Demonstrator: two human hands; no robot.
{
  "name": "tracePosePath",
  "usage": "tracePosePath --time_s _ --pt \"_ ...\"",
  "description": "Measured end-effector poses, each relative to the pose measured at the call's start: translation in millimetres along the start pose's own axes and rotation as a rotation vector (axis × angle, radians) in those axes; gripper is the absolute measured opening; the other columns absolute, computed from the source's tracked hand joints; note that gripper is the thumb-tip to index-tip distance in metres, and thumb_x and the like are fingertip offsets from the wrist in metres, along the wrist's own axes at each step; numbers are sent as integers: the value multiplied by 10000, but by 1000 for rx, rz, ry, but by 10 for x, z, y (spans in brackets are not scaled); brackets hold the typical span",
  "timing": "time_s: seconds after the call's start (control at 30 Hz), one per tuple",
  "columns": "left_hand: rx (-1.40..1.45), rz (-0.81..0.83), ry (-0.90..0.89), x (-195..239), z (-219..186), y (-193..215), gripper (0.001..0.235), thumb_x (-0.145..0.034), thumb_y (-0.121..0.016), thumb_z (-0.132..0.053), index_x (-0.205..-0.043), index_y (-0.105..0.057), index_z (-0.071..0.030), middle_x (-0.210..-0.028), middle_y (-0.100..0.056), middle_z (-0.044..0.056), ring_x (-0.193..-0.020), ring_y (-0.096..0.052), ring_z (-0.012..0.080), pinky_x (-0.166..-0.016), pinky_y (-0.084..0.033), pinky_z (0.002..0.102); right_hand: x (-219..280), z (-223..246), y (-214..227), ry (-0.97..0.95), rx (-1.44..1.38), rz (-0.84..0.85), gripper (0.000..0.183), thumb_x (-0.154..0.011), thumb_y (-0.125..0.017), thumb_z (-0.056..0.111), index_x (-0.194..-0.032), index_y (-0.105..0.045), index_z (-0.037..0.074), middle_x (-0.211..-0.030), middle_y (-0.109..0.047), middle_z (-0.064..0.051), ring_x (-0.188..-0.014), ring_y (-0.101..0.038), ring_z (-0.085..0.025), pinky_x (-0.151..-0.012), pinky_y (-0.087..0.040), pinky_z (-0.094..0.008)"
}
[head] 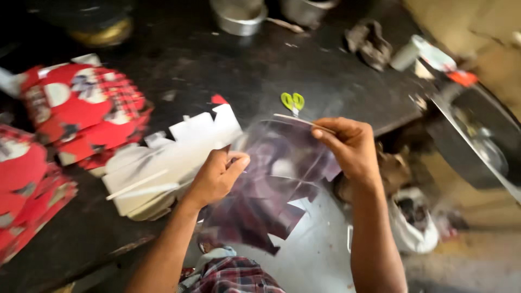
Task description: The person assembles cardboard cake boxes by folding pre-cut sections and securing flaps together by hand.
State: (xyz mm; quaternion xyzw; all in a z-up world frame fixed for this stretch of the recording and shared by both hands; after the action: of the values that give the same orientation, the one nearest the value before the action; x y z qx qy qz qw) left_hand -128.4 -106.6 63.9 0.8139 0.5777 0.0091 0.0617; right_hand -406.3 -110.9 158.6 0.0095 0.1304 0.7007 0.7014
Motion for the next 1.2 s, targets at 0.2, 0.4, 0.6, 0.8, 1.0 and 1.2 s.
tracePosePath --time_s 0.2,0.4,0.6,0.8,1.0,1.2 --pt "182 396 -33 309 117 -842 379 -1068 -634 -199 -769 -542 16 -728 -419 -88 -688 -370 31 -582 -319 254 1211 3 692 0 197 -171 133 -918 -756 -15 -1051 -768 -17 -883 -737 -65 -746 -616 -84 -640 -501 -227" --pt "325 597 61 676 -300 -1761 191 -994 -611 -168 -998 -725 -15 -864 -685 -52 -792 -585 32 -740 -493 238 2408 308 955 576 803 -418 112 -893 -733 -58 -990 -705 -9 -1020 -733 -159 -889 -751 -261 -732 -605 -337" --pt "282 738 132 938 -521 -2450 231 -918 -636 -90 -1133 -689 -25 -924 -708 -51 -817 -613 31 -763 -506 212 3267 386 1244 505 964 -517 152 -916 -737 13 -1050 -725 -57 -1100 -727 -194 -906 -731 -289 -741 -589 -340" --pt "-148 998 -5 939 -574 -2900 155 -952 -631 -119 -1025 -724 -20 -679 -594 -44 -566 -455 65 -487 -348 245 3883 120 1937 -157 97 -346 128 -962 -717 61 -979 -748 -62 -1078 -786 -65 -896 -664 -96 -763 -551 -234" --pt "-285 988 -368 867 -1203 -3356 83 -878 -648 -52 -930 -706 -24 -608 -600 24 -531 -485 56 -491 -398 251 4190 232 2038 -346 -76 -410 250 -979 -659 181 -1125 -754 2 -972 -712 23 -857 -593 -37 -762 -512 -228" --pt "-230 1152 -369 644 -1270 -3743 103 -881 -623 -69 -914 -695 -4 -565 -594 70 -445 -468 85 -424 -357 296 4315 401 2139 -395 -57 -440 279 -976 -695 206 -1137 -754 -15 -995 -748 25 -838 -594 -24 -755 -516 -222"
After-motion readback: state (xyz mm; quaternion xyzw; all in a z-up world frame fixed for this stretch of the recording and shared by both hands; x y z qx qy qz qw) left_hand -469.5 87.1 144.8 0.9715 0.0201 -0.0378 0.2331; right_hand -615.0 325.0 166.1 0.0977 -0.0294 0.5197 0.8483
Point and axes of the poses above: each hand's wrist, its own x-axis away from the middle knuckle, its own y-axis out of the back of the hand, z = x × y, the point moved 4 cm from there along -x, towards the middle knuckle
